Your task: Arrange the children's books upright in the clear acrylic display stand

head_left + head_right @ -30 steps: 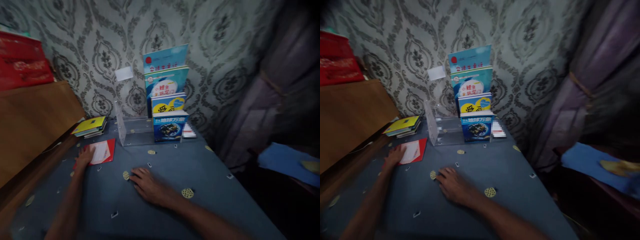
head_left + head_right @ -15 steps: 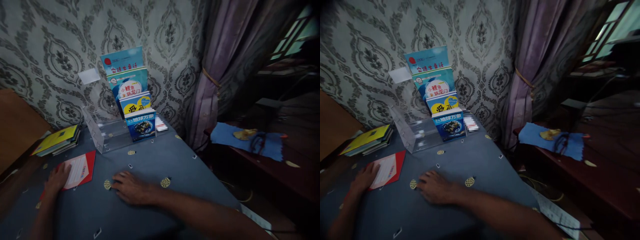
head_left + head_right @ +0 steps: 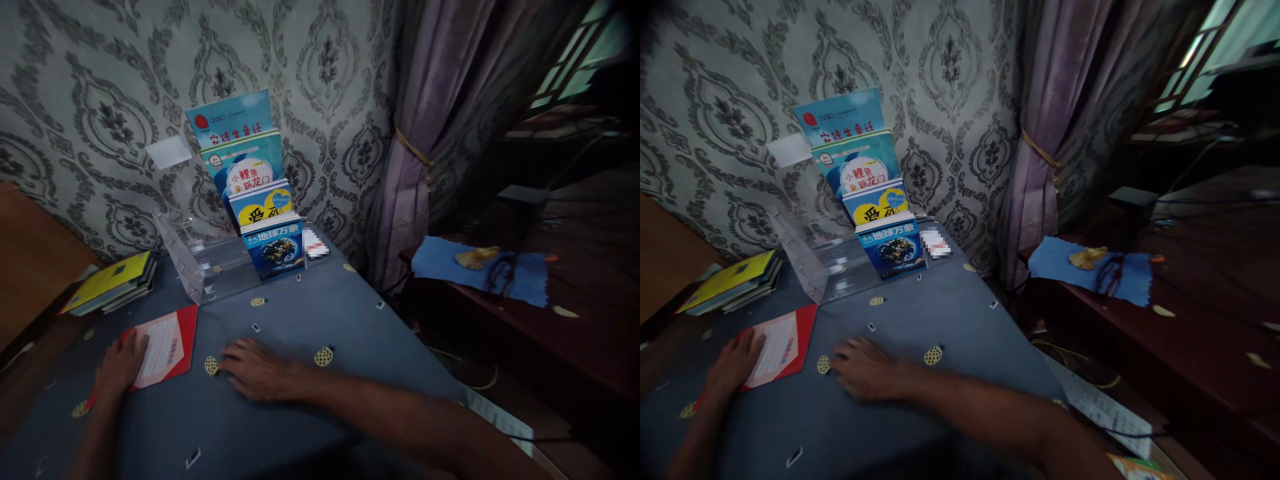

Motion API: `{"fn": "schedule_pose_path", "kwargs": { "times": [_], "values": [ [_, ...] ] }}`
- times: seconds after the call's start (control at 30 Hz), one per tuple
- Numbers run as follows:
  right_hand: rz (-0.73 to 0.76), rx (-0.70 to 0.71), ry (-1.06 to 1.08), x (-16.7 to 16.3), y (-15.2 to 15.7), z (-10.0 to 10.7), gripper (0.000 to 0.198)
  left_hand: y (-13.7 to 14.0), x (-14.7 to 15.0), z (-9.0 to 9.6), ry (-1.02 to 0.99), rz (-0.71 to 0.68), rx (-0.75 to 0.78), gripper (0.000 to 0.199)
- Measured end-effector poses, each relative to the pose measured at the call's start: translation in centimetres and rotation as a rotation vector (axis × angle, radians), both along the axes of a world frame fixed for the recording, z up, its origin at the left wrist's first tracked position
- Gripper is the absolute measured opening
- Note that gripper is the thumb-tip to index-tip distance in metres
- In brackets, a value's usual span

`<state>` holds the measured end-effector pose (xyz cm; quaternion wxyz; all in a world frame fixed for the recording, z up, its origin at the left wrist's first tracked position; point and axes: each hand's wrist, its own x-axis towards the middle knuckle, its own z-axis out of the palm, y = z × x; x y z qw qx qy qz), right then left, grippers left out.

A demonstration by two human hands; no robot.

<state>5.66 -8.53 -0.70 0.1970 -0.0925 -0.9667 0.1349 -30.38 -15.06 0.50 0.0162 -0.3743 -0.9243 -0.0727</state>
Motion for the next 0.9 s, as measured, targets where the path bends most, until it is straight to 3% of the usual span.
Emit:
{"fn": "schedule_pose_path", "kwargs": {
  "times": [0.5, 0.9],
  "values": [
    [-0.017, 0.020, 0.033, -0.1, -0.1, 0.1, 0.021, -1.3, 1.6, -0.5, 0.034, -0.034, -0.093, 0.080],
    [-0.023, -0.058, 0.197, -0.1, -0.5, 0.5, 0.020, -2.0, 8.4, -0.1, 0.108, -0.086, -0.054, 0.059]
  ]
}}
